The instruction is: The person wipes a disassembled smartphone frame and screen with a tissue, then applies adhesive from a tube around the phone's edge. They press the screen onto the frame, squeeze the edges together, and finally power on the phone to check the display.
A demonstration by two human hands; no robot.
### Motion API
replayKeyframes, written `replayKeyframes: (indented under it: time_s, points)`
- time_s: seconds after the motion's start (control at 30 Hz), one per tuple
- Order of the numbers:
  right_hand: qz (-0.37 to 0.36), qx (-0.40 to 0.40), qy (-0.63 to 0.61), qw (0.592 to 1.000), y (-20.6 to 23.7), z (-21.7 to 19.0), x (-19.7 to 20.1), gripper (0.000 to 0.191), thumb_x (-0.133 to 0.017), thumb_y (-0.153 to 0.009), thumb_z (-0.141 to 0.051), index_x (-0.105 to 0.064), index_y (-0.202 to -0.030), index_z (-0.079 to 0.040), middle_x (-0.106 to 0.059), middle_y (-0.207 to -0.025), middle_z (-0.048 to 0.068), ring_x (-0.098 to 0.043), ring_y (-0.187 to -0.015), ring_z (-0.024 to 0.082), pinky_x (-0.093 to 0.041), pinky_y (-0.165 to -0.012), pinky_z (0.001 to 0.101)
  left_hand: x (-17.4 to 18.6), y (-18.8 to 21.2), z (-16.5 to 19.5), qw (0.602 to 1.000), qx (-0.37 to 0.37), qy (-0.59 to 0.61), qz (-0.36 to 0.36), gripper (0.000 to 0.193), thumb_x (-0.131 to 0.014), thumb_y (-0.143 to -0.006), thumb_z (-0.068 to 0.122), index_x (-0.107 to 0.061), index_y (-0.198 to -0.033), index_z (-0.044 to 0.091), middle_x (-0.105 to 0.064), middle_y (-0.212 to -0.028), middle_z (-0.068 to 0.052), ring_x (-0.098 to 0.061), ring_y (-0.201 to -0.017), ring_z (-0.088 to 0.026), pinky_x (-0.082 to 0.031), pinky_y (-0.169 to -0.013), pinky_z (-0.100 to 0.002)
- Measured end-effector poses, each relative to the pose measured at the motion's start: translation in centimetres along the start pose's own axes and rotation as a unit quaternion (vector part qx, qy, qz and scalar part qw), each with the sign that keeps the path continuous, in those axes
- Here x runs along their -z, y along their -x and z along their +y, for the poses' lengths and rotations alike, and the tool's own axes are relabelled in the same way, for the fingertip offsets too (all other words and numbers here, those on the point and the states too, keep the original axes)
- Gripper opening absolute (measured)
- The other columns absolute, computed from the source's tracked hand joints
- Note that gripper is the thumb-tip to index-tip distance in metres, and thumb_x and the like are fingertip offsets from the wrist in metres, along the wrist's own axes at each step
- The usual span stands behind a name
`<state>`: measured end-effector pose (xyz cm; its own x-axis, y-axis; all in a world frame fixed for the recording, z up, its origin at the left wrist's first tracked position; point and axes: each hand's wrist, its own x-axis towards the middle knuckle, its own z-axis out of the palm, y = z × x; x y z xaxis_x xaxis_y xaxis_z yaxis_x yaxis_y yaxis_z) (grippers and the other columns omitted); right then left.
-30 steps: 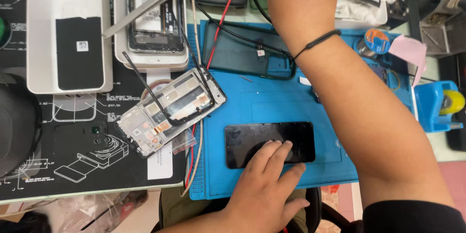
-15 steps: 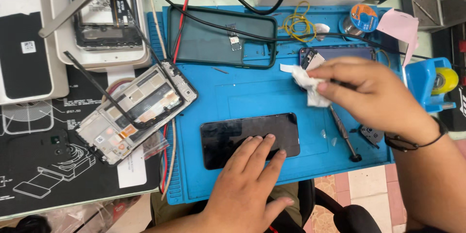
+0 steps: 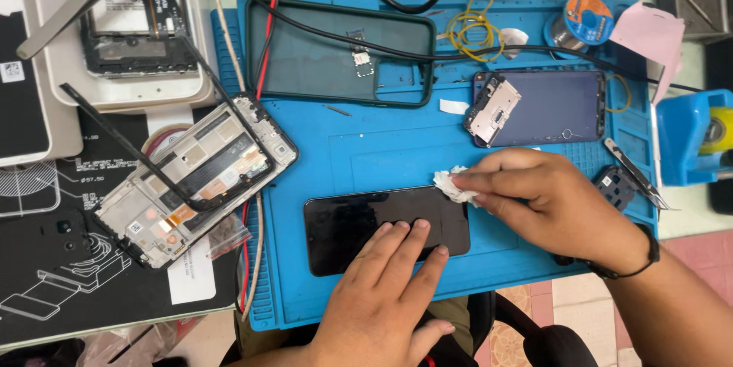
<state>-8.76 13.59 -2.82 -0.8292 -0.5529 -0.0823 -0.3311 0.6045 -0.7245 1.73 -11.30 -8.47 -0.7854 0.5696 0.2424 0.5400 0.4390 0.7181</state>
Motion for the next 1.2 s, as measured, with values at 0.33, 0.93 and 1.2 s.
replayKeyframes:
  time_s: [0.33, 0.93, 1.2]
  points:
    - [-0.065, 0.095, -0.001, 0.993, -4.1, -0.9, -0.9, 0.032, -0.072, -0.08, -0.001, -0.078, -0.11, -0.011, -0.079, -0.101, 0.004, -0.075, -0.086, 0.021, -0.058, -0.073, 0.0324, 0.7, 0.2, -0.6, 1.0, -0.014, 0.004, 0.0, 0.083, -0.084, -0.072, 0.041, -0.058, -0.139, -0.002, -0.042, -0.154, -0.031, -0.04, -0.144, -0.046, -0.032, -0.123, -0.055]
    - [-0.026, 0.247, -0.013, 0.969, -10.7, -11.0, -7.0, 0.04, -0.068, -0.084, 0.003, -0.074, -0.121, -0.009, -0.075, -0.119, 0.006, -0.072, -0.104, 0.024, -0.057, -0.09, 0.0344, 2.0, 1.6, -0.9, 0.999, -0.032, 0.011, 0.003, 0.087, -0.083, -0.073, 0.039, -0.055, -0.145, -0.002, -0.047, -0.147, -0.029, -0.04, -0.143, -0.047, -0.031, -0.122, -0.056]
    - [-0.027, 0.133, 0.047, 0.99, -7.8, -8.8, -0.5, 0.036, -0.071, -0.082, -0.001, -0.077, -0.115, -0.012, -0.077, -0.101, 0.007, -0.076, -0.086, 0.021, -0.06, -0.073, 0.0318, 2.6, 2.1, 0.4, 1.0, -0.013, 0.005, -0.005, 0.083, -0.081, -0.077, 0.041, -0.054, -0.143, -0.003, -0.041, -0.156, -0.031, -0.037, -0.147, -0.047, -0.027, -0.125, -0.054]
